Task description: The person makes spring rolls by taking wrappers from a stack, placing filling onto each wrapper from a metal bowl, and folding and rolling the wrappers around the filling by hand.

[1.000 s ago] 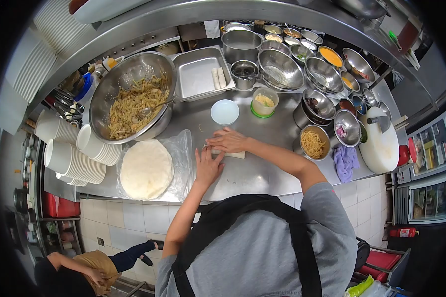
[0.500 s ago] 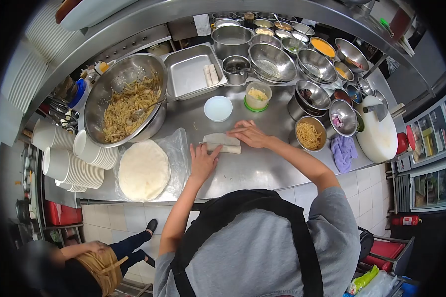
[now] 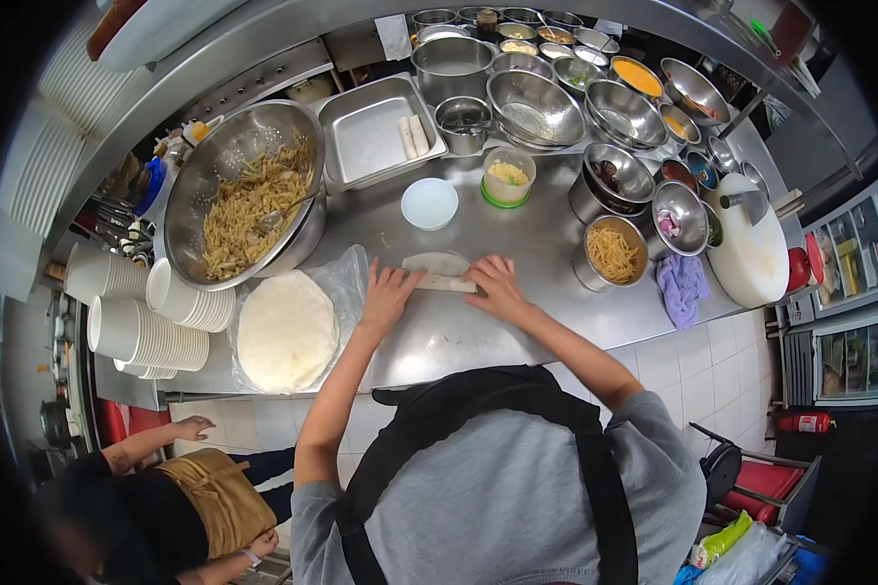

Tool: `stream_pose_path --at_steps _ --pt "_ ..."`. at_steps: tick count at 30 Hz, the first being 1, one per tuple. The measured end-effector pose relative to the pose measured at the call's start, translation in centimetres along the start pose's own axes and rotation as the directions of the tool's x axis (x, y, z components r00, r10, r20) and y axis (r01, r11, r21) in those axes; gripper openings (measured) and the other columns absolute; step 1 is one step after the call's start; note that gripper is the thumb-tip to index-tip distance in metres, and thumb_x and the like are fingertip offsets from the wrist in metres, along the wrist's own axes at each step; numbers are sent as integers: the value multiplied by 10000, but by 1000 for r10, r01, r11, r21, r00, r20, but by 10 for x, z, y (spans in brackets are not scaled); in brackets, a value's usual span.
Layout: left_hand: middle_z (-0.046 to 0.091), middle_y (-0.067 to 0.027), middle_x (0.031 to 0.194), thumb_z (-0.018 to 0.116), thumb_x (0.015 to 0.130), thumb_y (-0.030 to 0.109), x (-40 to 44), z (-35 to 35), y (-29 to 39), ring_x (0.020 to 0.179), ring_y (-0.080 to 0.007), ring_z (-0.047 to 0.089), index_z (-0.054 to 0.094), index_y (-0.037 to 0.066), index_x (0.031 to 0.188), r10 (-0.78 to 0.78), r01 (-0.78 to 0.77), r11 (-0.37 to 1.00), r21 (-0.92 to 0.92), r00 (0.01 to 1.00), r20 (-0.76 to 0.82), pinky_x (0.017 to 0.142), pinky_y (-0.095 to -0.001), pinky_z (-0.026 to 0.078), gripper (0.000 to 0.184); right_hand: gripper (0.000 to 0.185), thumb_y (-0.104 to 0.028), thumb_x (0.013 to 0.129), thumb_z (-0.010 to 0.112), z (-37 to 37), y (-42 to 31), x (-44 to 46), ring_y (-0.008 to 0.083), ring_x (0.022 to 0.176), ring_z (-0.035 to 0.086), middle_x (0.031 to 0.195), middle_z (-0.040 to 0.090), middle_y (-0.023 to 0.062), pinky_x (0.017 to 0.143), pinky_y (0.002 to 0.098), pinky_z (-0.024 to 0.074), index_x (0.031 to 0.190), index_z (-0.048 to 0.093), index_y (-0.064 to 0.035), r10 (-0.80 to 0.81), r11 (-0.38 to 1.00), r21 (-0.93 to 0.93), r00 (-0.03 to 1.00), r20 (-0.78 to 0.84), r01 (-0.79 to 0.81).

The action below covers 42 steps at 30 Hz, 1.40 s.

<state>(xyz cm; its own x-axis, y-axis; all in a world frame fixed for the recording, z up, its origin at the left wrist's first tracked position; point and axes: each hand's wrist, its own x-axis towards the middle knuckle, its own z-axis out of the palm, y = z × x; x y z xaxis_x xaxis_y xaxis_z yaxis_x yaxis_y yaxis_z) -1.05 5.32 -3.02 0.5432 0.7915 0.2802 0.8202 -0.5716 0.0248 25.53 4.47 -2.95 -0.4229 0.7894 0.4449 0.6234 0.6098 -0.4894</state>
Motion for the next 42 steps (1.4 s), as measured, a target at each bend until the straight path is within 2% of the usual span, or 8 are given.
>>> stream_pose_path --at_steps 9,12,18,21,23,26,30,42 --pt "627 -24 870 722 763 172 18 -2 -50 936 -187 584 693 138 956 -80 197 822 -535 969 235 1021 -448 326 198 229 -247 705 761 14 9 2 200 1005 472 856 620 -37 864 392 271 893 658 -167 148 986 80 989 -29 -146" --pt "624 -18 851 710 799 195 32 1 -65 910 -174 581 715 118 953 -75 465 459 -757 869 489 901 -336 413 173 182 -263 727 756 9 10 8 182 984 470 818 627 -43 852 376 258 867 680 -176 251 955 155 968 27 -252" --pt "618 -13 905 687 825 197 55 13 -80 891 -163 574 717 133 971 -11 395 594 -701 875 484 785 -283 439 162 113 -265 766 722 6 17 25 187 933 460 799 603 -29 833 363 263 820 706 -167 491 850 128 857 156 -511" --pt "609 -10 933 691 800 167 65 20 -79 930 -194 557 699 143 969 -112 622 523 -583 728 676 813 -321 432 171 127 -235 761 711 9 15 27 200 955 465 878 587 -20 837 391 282 869 689 -171 457 888 19 886 77 -460" --pt "608 -11 936 697 770 143 66 0 -59 974 -213 540 685 151 973 -141 364 769 -525 898 417 859 -358 412 203 167 -225 752 703 17 13 27 208 992 469 935 572 -11 854 422 301 906 672 -168 287 954 -53 950 -121 -295" --pt "605 -14 950 703 731 115 55 4 -47 1047 -235 507 670 155 973 11 60 922 -382 983 182 916 -408 372 247 220 -210 732 703 25 17 18 221 1027 469 973 556 2 870 465 311 934 643 -147 -44 953 -301 999 -26 34" --pt "605 -5 961 719 710 120 39 -6 -40 1091 -239 489 660 149 977 128 -138 936 -324 990 -55 938 -422 342 276 213 -199 732 706 15 1 12 220 1052 473 959 555 -1 891 489 300 924 636 -141 4 962 -270 998 -69 -23" --pt "618 43 937 734 786 256 66 9 -73 992 -189 467 715 207 966 -19 239 796 -557 928 371 924 -351 317 188 137 -236 718 752 9 24 32 209 982 469 875 619 -20 863 414 271 811 694 -154 319 945 51 945 70 -323"
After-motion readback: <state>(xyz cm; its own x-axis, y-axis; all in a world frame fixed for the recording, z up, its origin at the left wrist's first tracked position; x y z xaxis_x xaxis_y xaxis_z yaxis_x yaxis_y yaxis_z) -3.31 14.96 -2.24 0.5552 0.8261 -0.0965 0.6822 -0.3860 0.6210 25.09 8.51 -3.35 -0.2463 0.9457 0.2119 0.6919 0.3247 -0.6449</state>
